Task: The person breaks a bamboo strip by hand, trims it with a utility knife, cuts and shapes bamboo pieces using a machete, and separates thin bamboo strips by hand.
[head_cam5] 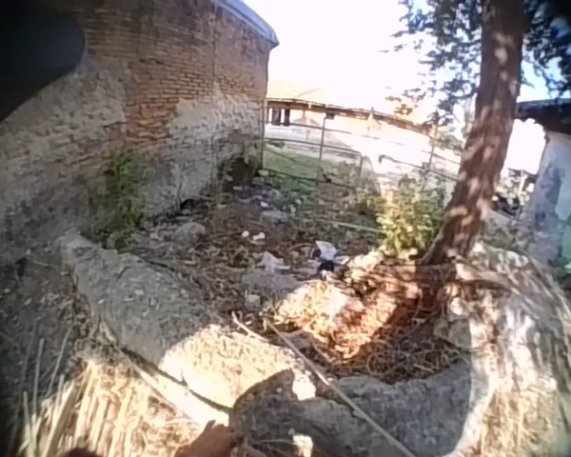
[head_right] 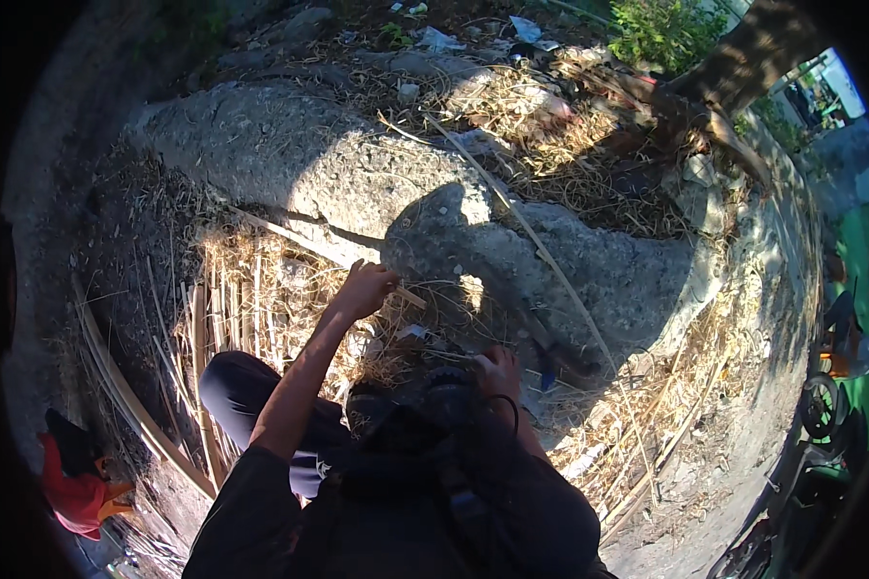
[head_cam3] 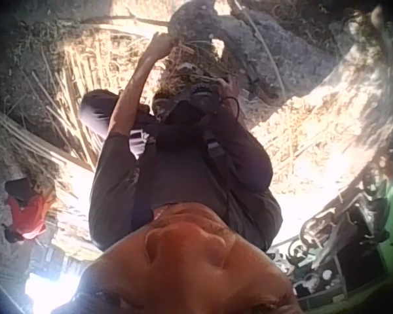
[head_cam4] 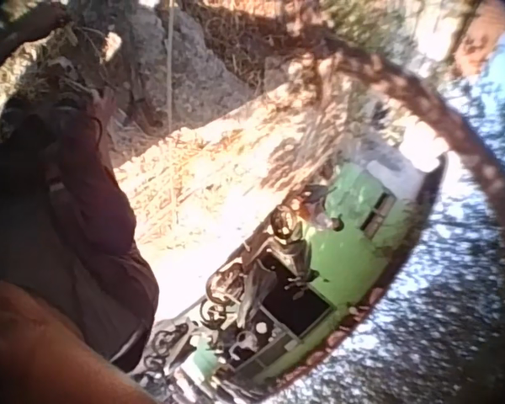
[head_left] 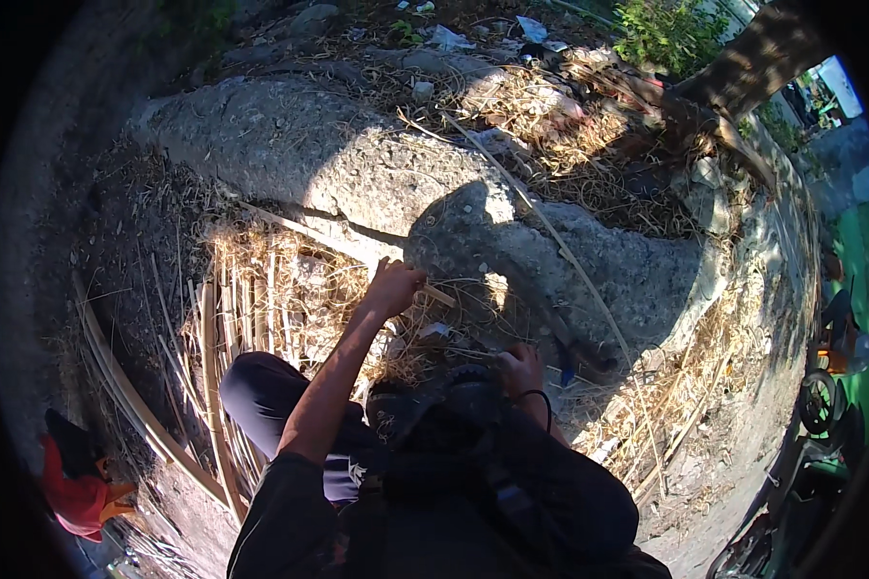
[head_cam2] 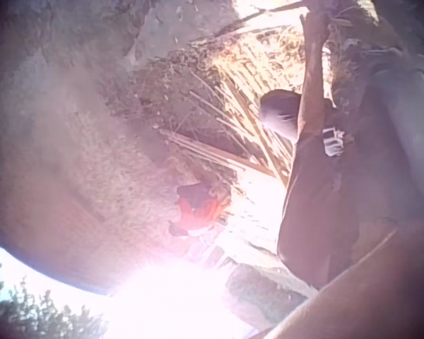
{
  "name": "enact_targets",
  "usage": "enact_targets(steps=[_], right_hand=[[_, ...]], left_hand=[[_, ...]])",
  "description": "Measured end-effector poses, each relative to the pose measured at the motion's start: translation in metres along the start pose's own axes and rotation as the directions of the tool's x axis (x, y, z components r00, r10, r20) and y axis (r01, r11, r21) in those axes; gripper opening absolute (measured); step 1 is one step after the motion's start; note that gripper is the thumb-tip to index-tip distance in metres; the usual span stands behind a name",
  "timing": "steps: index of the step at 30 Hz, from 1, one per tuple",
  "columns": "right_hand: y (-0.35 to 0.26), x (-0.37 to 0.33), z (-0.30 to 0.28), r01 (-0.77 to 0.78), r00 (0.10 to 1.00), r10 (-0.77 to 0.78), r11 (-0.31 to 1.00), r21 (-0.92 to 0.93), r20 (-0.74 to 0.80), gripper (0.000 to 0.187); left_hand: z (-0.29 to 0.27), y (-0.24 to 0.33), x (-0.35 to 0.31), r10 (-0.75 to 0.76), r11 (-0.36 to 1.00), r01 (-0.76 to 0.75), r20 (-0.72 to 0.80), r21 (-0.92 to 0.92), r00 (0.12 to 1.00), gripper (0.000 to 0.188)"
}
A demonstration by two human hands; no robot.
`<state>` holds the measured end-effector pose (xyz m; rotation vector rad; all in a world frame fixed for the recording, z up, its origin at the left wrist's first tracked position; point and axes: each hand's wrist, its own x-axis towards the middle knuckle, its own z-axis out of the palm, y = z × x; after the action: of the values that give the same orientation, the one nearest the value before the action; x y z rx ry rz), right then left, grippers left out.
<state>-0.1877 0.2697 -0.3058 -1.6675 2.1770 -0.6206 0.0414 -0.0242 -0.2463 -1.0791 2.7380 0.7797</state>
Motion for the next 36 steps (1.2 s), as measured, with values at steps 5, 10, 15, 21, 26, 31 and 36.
enact_targets(steps=[5,10,15,21,26,31,36], right_hand=[[-0.004,-0.002,0.0,-0.024,0.999,0.025,0.999,-0.032,0.036,0.018],[-0.013,0.001,0.0,0.006,1.0,-0.005,0.996,-0.089,0.006,0.013],[-0.007,0.001,0.0,0.012,1.0,-0.013,0.982,-0.189,-0.004,0.021],[-0.002,0.012,-0.019,-0.101,0.994,0.098,0.993,-0.068,-0.052,0.022],[0.014,0.016,-0.059,-0.197,0.958,0.199,0.98,0.031,-0.207,0.014],[0.006,0.03,-0.068,-0.186,0.935,0.206,0.978,0.094,-0.288,0.016],[0.015,0.027,-0.109,-0.264,0.883,0.284,0.959,0.106,-0.374,0.025]], left_hand=[[0.004,0.003,0.001,0.021,1.0,-0.021,-0.027,0.013,0.999,0.02],[0.007,-0.004,-0.001,0.029,0.999,-0.021,-0.198,0.042,0.98,0.014],[-0.003,-0.001,0.003,-0.146,0.987,0.148,-0.024,0.066,0.989,0.02],[0.001,-0.023,-0.006,-0.454,0.889,0.391,0.352,0.239,0.819,0.038],[0.02,-0.022,-0.009,-0.472,0.882,0.351,0.549,0.315,0.69,0.037],[0.058,-0.062,-0.036,-0.381,0.888,0.443,0.737,0.122,0.559,0.054],[0.068,-0.033,-0.032,-0.359,0.922,0.355,0.677,0.152,0.643,0.044]])
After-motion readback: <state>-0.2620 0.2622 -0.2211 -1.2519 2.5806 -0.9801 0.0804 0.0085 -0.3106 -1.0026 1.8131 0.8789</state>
